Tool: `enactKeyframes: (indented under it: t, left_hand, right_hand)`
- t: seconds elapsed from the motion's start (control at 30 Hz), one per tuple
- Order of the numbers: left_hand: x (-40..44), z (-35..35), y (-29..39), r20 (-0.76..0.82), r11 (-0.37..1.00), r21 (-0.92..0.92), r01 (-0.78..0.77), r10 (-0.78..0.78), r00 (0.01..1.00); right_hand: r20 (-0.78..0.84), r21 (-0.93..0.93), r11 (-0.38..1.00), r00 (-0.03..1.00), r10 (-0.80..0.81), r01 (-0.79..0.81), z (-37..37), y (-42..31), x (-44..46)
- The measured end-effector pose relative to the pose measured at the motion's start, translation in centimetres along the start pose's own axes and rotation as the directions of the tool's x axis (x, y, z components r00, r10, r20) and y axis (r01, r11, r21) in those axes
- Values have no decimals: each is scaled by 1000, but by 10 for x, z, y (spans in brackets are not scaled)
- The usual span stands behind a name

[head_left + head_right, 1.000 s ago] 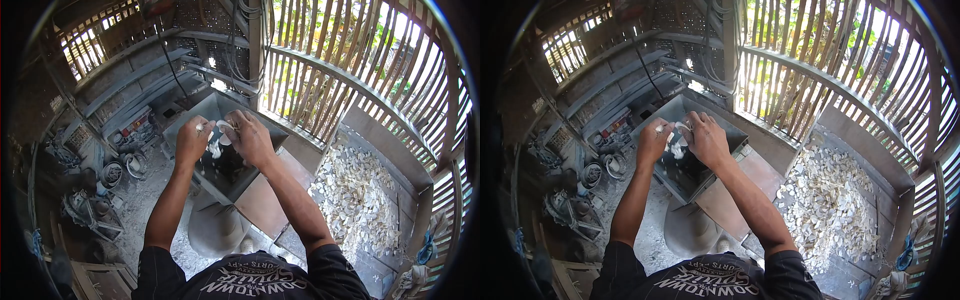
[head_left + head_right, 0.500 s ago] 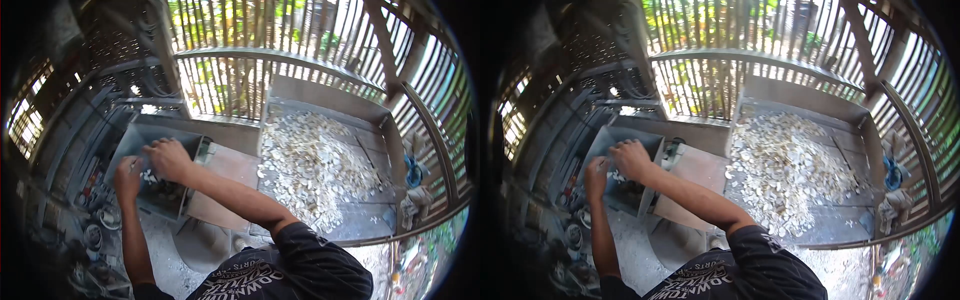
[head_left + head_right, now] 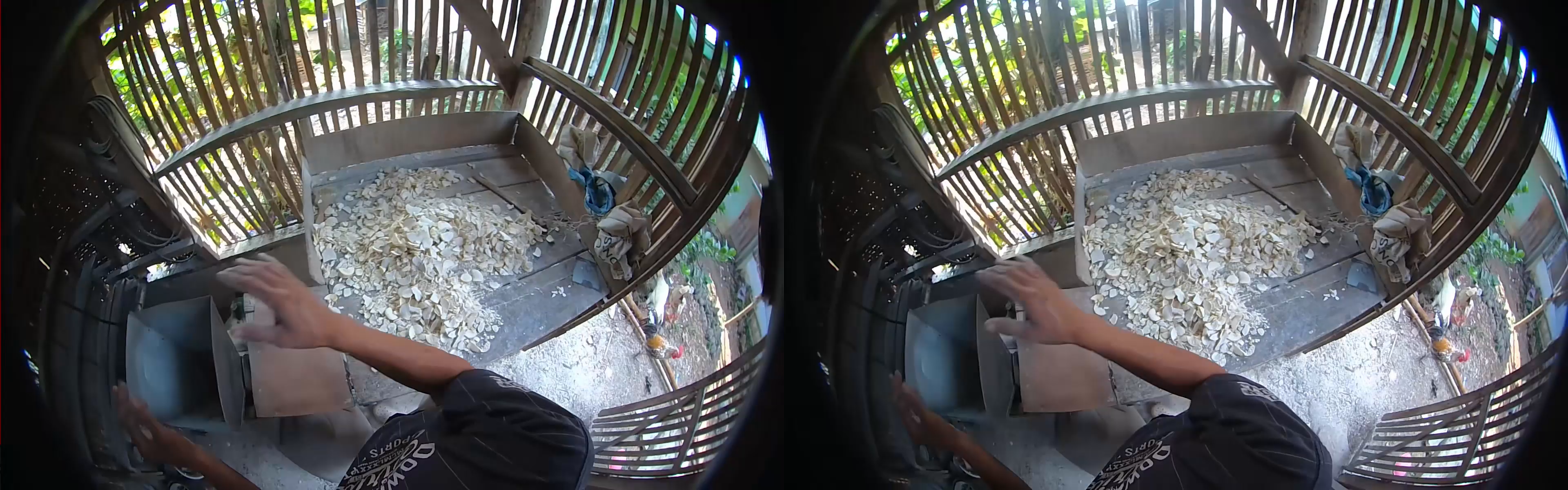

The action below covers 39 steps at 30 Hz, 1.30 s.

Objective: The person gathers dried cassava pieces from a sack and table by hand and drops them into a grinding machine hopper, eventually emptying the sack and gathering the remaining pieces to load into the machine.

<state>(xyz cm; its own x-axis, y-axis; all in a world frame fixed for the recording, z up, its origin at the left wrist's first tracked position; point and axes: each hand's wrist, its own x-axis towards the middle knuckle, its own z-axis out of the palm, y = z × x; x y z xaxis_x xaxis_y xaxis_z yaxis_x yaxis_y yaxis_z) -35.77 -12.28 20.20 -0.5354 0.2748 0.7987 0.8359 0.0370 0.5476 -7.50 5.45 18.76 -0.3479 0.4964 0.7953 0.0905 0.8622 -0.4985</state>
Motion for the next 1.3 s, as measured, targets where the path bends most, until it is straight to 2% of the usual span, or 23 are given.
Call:
enactKeyframes:
  t: [0.07,0.1,0.13,0.17,0.2,0.23,0.27,0.3,0.37,0.4,0.47,0.6,0.7,0.73,0.8,0.83,0.93,1.0,1.1,1.13,1.23,1.27,1.3]
  left_hand:
    - [-39,2,78,-173,994,84,73,-58,983]
    - [-58,12,74,-141,965,-199,-171,145,979]
    - [-84,28,69,-170,801,-462,-379,340,925]
    - [-115,49,113,-67,829,-527,-187,179,982]
    - [-148,70,131,169,732,-681,23,127,977]
    - [-161,94,151,348,685,-719,119,206,915]
    - [-194,152,172,639,790,-536,299,148,755]
    - [-218,185,170,733,872,-371,320,64,677]
    - [-261,266,163,854,963,-132,236,-11,521]
    - [-282,300,155,849,979,-144,147,46,527]
    - [-308,348,162,830,998,-26,53,-8,558]
    - [-325,410,179,783,999,21,42,-43,620]
    - [-320,421,197,825,973,-184,137,77,560]
    - [-319,423,202,795,957,-251,148,117,595]
    - [-320,418,216,813,906,-309,291,93,575]
    - [-322,414,221,821,872,-330,360,77,566]
    - [-332,408,232,821,856,-363,369,106,561]
    - [-333,405,243,790,837,-423,347,154,593]
    - [-332,397,254,786,748,-469,470,111,608]
    - [-331,388,255,855,673,-413,613,55,515]
    - [-330,364,269,888,440,-394,807,-45,458]
    - [-322,353,272,865,556,-425,714,17,501]
    - [-320,346,270,862,618,-412,670,27,506]
  right_hand:
    - [-193,-106,952,945,264,-288,-70,43,-57]
    - [-300,-185,870,869,393,-457,-107,66,-91]
    - [-401,-229,747,760,511,-624,-144,89,-131]
    - [-524,-278,618,655,544,-735,-182,107,-171]
    - [-604,-372,448,578,549,-813,-221,116,-205]
    - [-673,-500,294,579,461,-815,-256,135,-253]
    - [-798,-440,13,398,452,-898,-307,137,-301]
    - [-764,-341,-23,263,590,-940,-334,132,-311]
    - [-832,-448,-224,311,459,-866,-359,159,-358]
    - [-799,-498,-212,351,488,-840,-365,168,-363]
    - [-728,-591,-189,417,544,-784,-373,185,-370]
    - [-536,-539,163,485,691,-826,-372,213,-334]
    - [-418,-467,307,513,750,-829,-362,222,-299]
    - [-375,-471,358,550,747,-807,-358,229,-294]
    - [-277,-468,462,622,733,-753,-346,244,-284]
    - [-275,-428,504,639,719,-750,-336,248,-278]
    - [-279,-295,605,673,686,-739,-302,243,-258]
    - [-263,-166,632,652,711,-757,-276,246,-255]
    - [-189,-1,624,613,768,-782,-256,242,-249]
    - [-168,65,622,606,778,-781,-253,244,-253]
    - [-79,261,630,634,769,-732,-249,226,-253]
    - [-46,325,625,648,760,-710,-251,216,-251]
    - [-68,159,714,714,696,-681,-256,212,-253]
